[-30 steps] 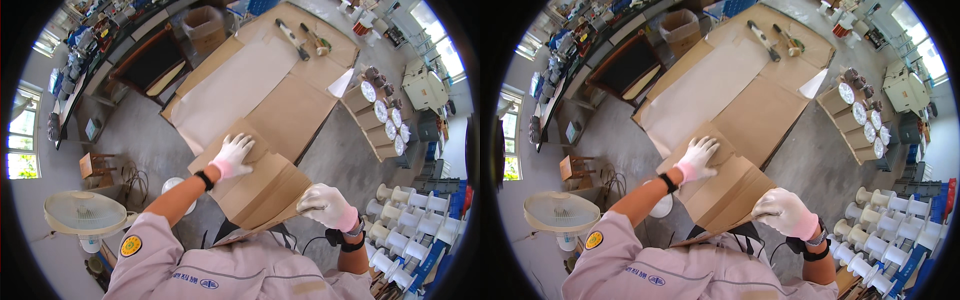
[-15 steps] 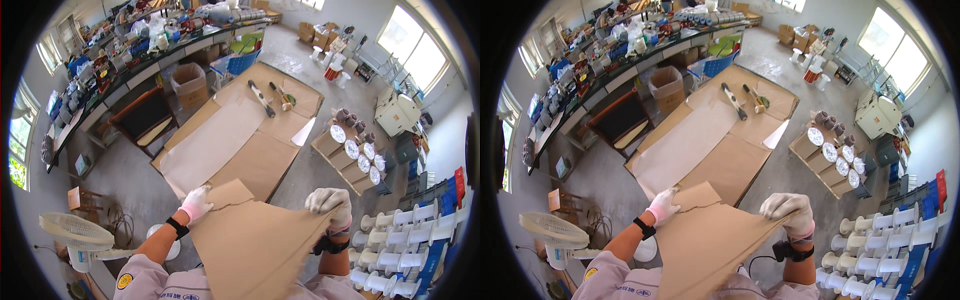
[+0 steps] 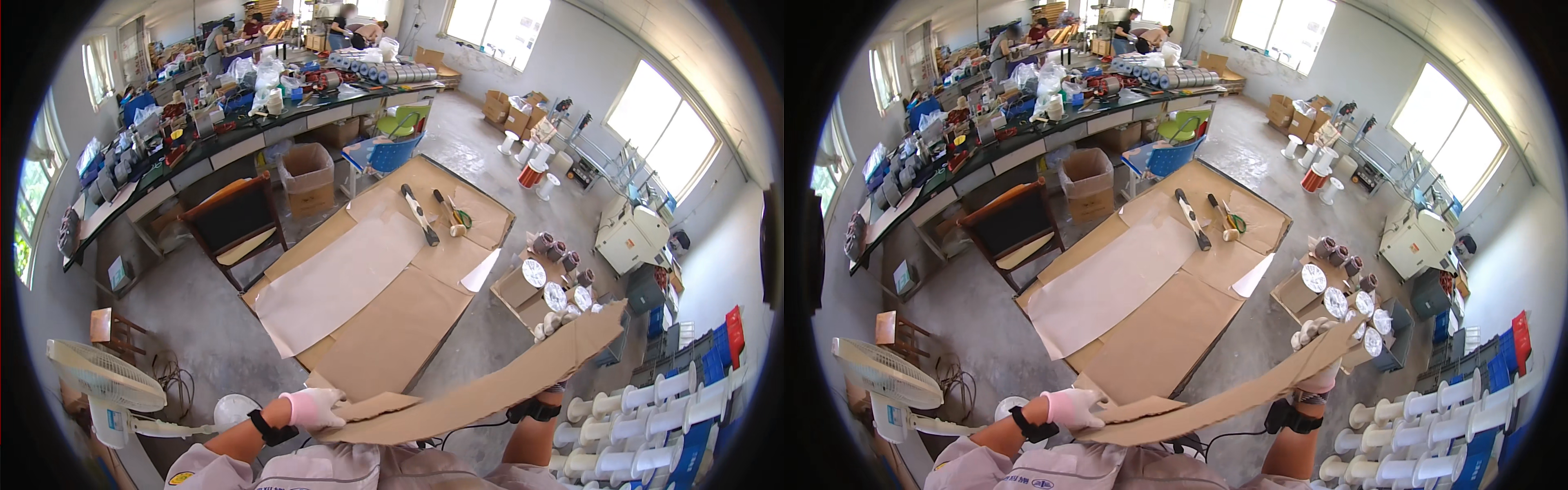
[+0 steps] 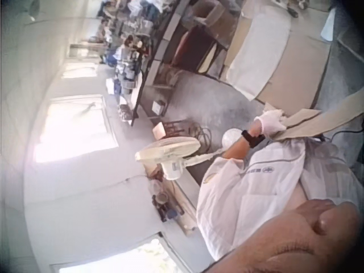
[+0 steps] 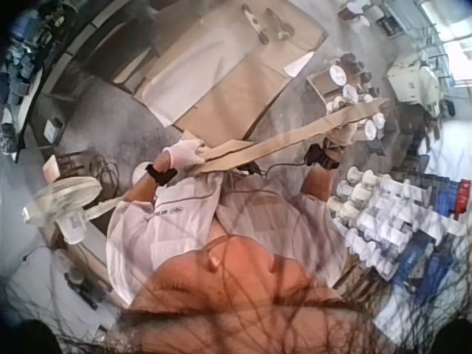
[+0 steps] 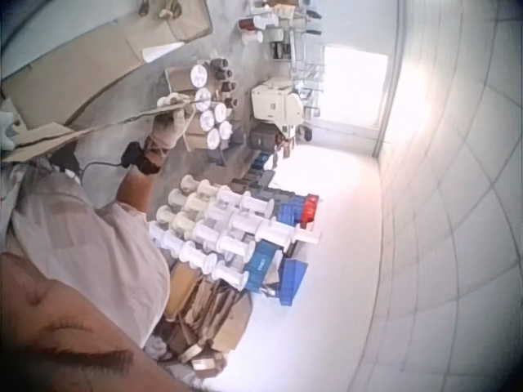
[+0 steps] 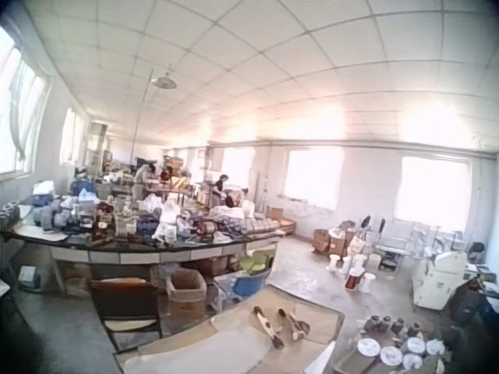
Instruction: The person is cutting a cardboard piece into smaller sections using a pair of scissors on a workbench in a fabrication setting.
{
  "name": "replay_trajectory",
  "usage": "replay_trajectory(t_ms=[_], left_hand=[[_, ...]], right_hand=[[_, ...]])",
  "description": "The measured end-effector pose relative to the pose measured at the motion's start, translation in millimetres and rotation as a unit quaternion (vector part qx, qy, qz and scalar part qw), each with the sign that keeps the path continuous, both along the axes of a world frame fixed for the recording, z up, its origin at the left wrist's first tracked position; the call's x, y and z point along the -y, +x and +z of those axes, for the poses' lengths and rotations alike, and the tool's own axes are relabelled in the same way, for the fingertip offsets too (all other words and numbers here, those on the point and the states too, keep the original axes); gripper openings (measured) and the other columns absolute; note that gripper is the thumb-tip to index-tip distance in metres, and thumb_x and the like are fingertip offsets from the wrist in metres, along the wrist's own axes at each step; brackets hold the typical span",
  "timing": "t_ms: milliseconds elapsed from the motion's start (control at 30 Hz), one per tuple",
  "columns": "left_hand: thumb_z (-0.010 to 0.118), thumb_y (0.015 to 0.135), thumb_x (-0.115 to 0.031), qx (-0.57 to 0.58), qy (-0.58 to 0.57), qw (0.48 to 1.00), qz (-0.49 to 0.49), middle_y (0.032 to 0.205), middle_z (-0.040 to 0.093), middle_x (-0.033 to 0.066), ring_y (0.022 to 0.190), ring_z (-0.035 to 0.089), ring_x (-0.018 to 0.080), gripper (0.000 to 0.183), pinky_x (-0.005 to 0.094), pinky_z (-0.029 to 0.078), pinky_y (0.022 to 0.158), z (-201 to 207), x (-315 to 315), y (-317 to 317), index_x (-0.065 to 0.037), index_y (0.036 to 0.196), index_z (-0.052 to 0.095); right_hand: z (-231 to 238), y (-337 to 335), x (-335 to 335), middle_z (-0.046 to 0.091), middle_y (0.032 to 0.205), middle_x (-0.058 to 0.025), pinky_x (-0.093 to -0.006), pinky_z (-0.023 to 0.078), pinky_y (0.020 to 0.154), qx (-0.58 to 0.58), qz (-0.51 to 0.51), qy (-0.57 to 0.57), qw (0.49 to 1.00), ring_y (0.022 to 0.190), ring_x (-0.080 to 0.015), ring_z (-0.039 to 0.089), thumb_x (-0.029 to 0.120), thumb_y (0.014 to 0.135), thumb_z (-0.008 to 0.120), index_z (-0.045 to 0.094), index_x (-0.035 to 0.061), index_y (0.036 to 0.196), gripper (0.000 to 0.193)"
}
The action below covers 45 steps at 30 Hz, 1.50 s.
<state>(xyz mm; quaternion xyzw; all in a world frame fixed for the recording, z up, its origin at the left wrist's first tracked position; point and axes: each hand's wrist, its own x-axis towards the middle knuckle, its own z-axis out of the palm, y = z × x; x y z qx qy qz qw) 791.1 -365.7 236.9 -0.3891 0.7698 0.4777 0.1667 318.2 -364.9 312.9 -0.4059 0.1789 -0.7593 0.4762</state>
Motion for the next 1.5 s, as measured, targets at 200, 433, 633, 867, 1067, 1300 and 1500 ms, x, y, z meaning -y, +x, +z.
replay_trajectory(t_ms=[200,433,633,867,1067,1300,1500], left_hand=[[0.057,0.099,-0.041,-0.149,0.044,0.986,0.064,0.143,0.057,0.0222,0.129,0.058,0.0321,0.063,0.0392,0.046,0.107,-7,-3,-35,0.001,0.146,0.049],[0.051,0.106,-0.046,-0.433,0.182,0.868,0.164,0.157,0.044,0.0182,0.147,0.038,0.0289,0.065,0.0412,0.028,0.121,30,0,-125,0.004,0.147,0.048],[0.066,0.093,-0.059,-0.300,0.118,0.921,0.220,0.139,0.060,0.0172,0.129,0.054,0.0254,0.080,0.0383,0.041,0.110,41,19,-147,0.004,0.141,0.054],[0.076,0.088,-0.020,-0.170,-0.003,0.915,0.367,0.127,0.069,0.0164,0.107,0.065,0.0184,0.067,0.0326,0.052,0.096,37,35,-175,0.002,0.145,0.049],[0.071,0.090,-0.012,-0.136,-0.088,0.859,0.486,0.136,0.063,0.0168,0.122,0.060,0.0205,0.069,0.0330,0.047,0.105,11,74,-178,0.003,0.151,0.041],[0.068,0.089,-0.008,-0.343,-0.096,0.831,0.428,0.154,0.046,0.0161,0.138,0.047,0.0209,0.077,0.0351,0.039,0.114,-3,143,-142,0.001,0.157,0.032],[0.073,0.086,-0.007,-0.209,-0.052,0.880,0.423,0.126,0.070,0.0097,0.110,0.065,0.0168,0.058,0.0331,0.053,0.096,-5,185,-110,0.002,0.140,0.055]], right_hand=[[-32,-80,55,0.065,0.109,-0.0040,-0.0356,0.055,0.079,0.015,0.031,0.046,0.998,0.094,-0.0187,0.064,0.024,0.100,0.065,0.059,0.0067,0.125,0.031],[-61,-175,159,0.072,0.119,-0.0052,-0.0375,0.056,0.094,0.048,-0.056,0.212,0.974,0.108,-0.0201,0.070,0.018,0.101,0.062,0.064,0.0050,0.129,0.031],[-85,-233,220,0.073,0.112,-0.0053,-0.0394,0.056,0.093,0.070,-0.073,0.295,0.950,0.105,-0.0213,0.069,0.013,0.101,0.063,0.066,0.0041,0.123,0.024],[-85,-221,267,0.072,0.110,-0.0072,-0.0371,0.057,0.089,0.090,-0.028,0.344,0.934,0.102,-0.0218,0.068,0.014,0.098,0.068,0.068,0.0050,0.115,0.020],[-103,-242,312,0.072,0.120,-0.0075,-0.0407,0.054,0.096,0.011,-0.050,0.345,0.937,0.109,-0.0242,0.068,0.013,0.099,0.063,0.066,0.0050,0.127,0.029],[-87,-208,364,0.071,0.115,-0.0076,-0.0354,0.057,0.088,-0.017,-0.100,0.320,0.942,0.103,-0.0214,0.068,0.014,0.099,0.066,0.067,0.0031,0.118,0.021],[-96,-226,391,0.070,0.117,-0.0084,-0.0355,0.058,0.089,0.000,-0.102,0.310,0.945,0.105,-0.0219,0.068,0.015,0.100,0.065,0.066,-0.0005,0.121,0.026]])
